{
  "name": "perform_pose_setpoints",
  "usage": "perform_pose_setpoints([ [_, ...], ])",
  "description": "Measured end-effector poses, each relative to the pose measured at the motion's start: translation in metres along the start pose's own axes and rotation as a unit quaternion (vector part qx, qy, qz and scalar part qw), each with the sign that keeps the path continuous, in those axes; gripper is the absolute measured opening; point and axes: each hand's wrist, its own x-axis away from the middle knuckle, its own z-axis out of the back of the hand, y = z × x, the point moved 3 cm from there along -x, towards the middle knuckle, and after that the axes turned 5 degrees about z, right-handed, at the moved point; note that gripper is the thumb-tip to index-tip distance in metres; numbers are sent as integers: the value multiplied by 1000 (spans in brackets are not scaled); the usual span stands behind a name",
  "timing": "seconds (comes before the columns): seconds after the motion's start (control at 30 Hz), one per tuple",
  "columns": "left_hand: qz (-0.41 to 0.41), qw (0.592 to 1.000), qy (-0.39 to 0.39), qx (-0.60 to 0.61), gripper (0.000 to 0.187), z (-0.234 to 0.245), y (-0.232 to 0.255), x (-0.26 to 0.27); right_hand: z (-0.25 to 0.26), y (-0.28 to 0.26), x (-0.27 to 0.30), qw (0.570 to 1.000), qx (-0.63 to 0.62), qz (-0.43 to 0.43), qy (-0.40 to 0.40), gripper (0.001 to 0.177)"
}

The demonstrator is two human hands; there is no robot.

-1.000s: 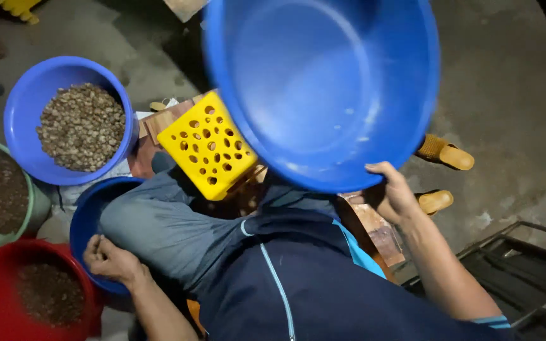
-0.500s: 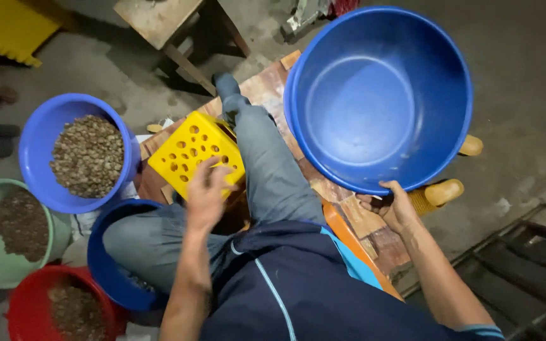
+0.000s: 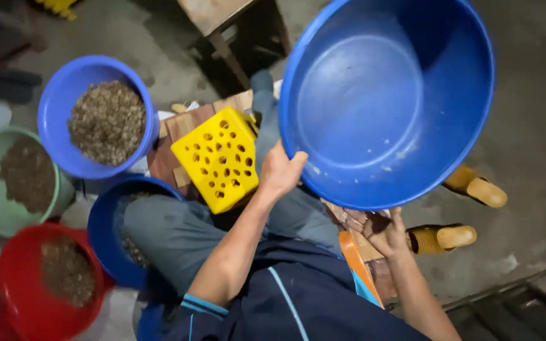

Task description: Manually sorting nuts from a large central bowl into several smaller surrounding bowls based on quality or type.

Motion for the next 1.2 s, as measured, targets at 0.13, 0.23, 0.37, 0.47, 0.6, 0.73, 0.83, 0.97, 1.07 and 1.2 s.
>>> perform_pose_setpoints([
  [0.13, 6, 990, 28, -141, 70, 0, 28, 40, 20, 47, -38, 981, -58, -87, 163, 79],
  [0.23, 5, 990, 14, -141, 87, -4, 1, 30, 11, 63, -73, 970, -27, -128, 206, 73],
  [0.37, -15, 999, -10, -51, 85, -14, -49, -9, -5, 56, -99, 973, 28, -153, 173, 74],
  [0.47, 16, 1000, -12, -12, 65, -9, -43, -1, 5, 35, -112, 976, 40, -127, 169, 75],
  [0.6, 24, 999, -22, 17, 43, -8, -42, -4, 49, -7, -101, 978, 37, -57, 198, 77],
  [0.73, 1, 1000, -14, 24, 32, -12, -43, -17, 84, -50, -89, 975, 42, 4, 218, 79],
  [0.83, -8, 999, -21, 25, 32, -14, -41, -16, 104, -78, -95, 975, 59, 24, 215, 80],
  [0.97, -7, 999, -31, -3, 43, -18, -44, -20, 124, -108, -88, 972, 85, 44, 213, 83],
  [1.07, -15, 999, -35, -32, 56, -26, -47, -26, 126, -122, -76, 969, 100, 71, 213, 85],
  [1.2, -22, 995, -68, -64, 72, -32, -36, -13, 131, -120, -33, 962, 122, 102, 222, 88],
])
